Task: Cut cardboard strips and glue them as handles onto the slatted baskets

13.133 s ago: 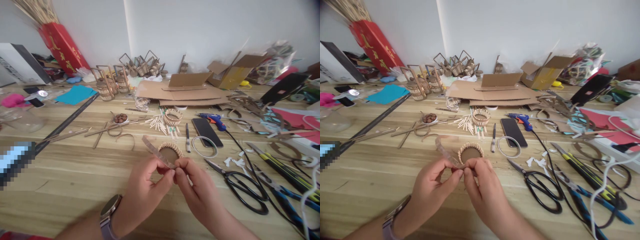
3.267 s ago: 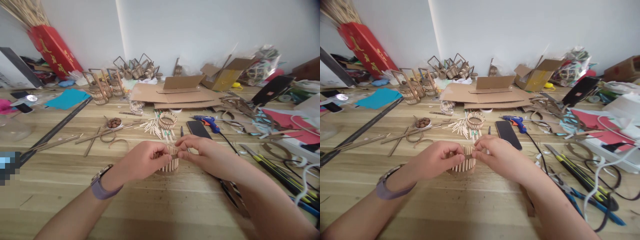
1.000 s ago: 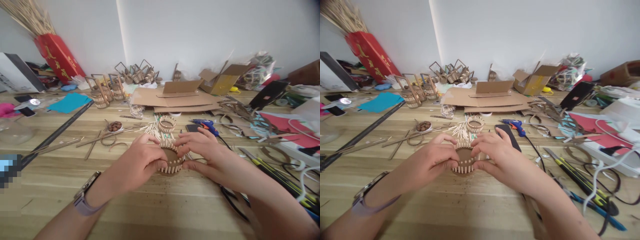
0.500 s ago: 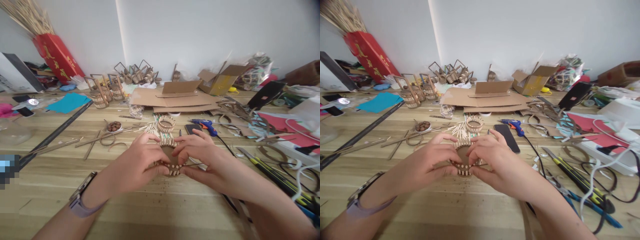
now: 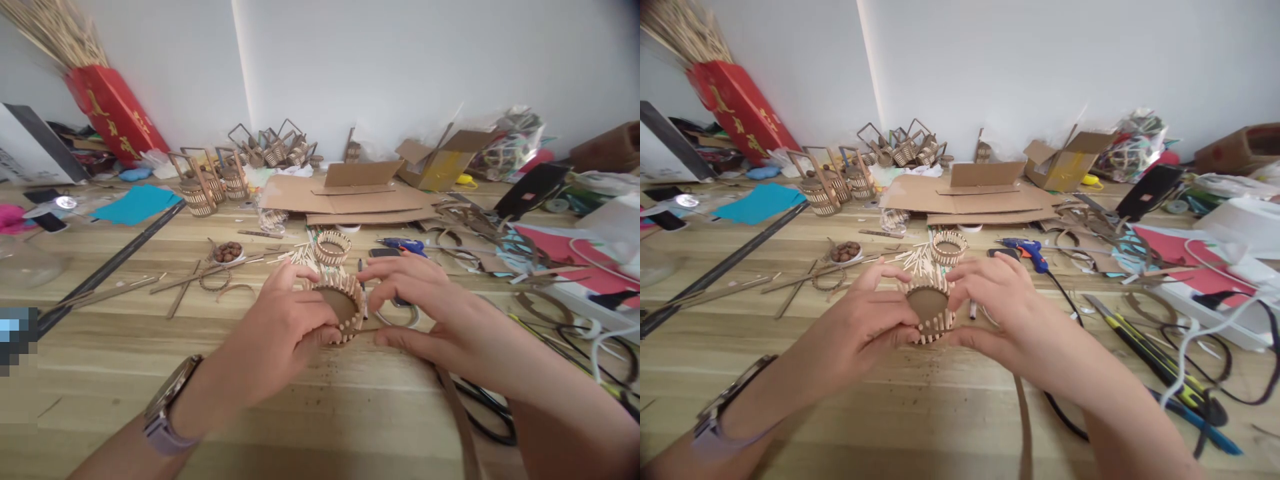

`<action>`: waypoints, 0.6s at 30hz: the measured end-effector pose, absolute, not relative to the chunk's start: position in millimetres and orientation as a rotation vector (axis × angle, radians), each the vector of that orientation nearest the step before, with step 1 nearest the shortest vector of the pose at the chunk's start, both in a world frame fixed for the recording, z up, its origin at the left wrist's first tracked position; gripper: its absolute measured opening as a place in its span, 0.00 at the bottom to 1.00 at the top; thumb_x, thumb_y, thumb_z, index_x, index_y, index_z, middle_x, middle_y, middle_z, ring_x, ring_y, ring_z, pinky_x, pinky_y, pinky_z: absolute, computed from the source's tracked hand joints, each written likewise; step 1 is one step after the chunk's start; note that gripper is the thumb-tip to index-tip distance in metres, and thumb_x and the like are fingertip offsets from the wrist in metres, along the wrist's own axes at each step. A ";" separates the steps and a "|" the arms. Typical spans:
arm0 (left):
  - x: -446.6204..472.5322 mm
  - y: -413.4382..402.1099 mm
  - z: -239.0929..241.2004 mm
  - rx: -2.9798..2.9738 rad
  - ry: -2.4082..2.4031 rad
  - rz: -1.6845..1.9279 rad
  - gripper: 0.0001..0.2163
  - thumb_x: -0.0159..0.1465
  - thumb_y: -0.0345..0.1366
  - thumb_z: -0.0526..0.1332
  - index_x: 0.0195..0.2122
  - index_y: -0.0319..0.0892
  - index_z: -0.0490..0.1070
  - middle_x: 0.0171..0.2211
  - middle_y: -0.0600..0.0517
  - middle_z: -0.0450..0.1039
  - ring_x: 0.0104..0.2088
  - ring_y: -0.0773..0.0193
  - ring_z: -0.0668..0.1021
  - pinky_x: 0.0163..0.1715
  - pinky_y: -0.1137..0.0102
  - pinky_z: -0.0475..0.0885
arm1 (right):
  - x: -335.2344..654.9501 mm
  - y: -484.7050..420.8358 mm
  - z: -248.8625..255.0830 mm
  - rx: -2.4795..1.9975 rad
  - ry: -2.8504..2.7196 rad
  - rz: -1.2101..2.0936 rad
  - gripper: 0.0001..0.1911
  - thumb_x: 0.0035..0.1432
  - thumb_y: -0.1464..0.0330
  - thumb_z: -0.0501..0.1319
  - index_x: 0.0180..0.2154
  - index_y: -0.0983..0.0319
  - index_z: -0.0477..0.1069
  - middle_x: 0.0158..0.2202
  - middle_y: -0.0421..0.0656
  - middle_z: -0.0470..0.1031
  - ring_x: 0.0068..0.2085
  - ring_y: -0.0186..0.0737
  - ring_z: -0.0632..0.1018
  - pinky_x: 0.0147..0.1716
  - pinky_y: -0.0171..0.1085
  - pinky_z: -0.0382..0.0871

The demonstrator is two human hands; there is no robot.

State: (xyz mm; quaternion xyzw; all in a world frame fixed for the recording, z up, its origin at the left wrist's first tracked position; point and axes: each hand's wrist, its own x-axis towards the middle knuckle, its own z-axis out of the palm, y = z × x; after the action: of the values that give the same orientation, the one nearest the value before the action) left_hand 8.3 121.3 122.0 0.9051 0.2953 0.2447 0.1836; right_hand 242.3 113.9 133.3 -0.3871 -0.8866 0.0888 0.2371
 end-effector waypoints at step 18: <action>3.3 123.3 124.0 2.602 0.787 0.613 0.09 0.68 0.29 0.57 0.30 0.44 0.71 0.29 0.57 0.75 0.41 0.60 0.72 0.62 0.53 0.51 | 236.8 116.7 128.6 -1.023 -2.551 0.182 0.09 0.66 0.69 0.55 0.36 0.57 0.73 0.32 0.41 0.73 0.37 0.42 0.71 0.40 0.45 0.55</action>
State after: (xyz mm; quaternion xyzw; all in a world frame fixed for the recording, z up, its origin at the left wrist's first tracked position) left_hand 3.3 123.3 124.0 0.9191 0.2781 0.2165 0.1763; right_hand 236.8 116.7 128.6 -0.3645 -0.9088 0.0648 0.1926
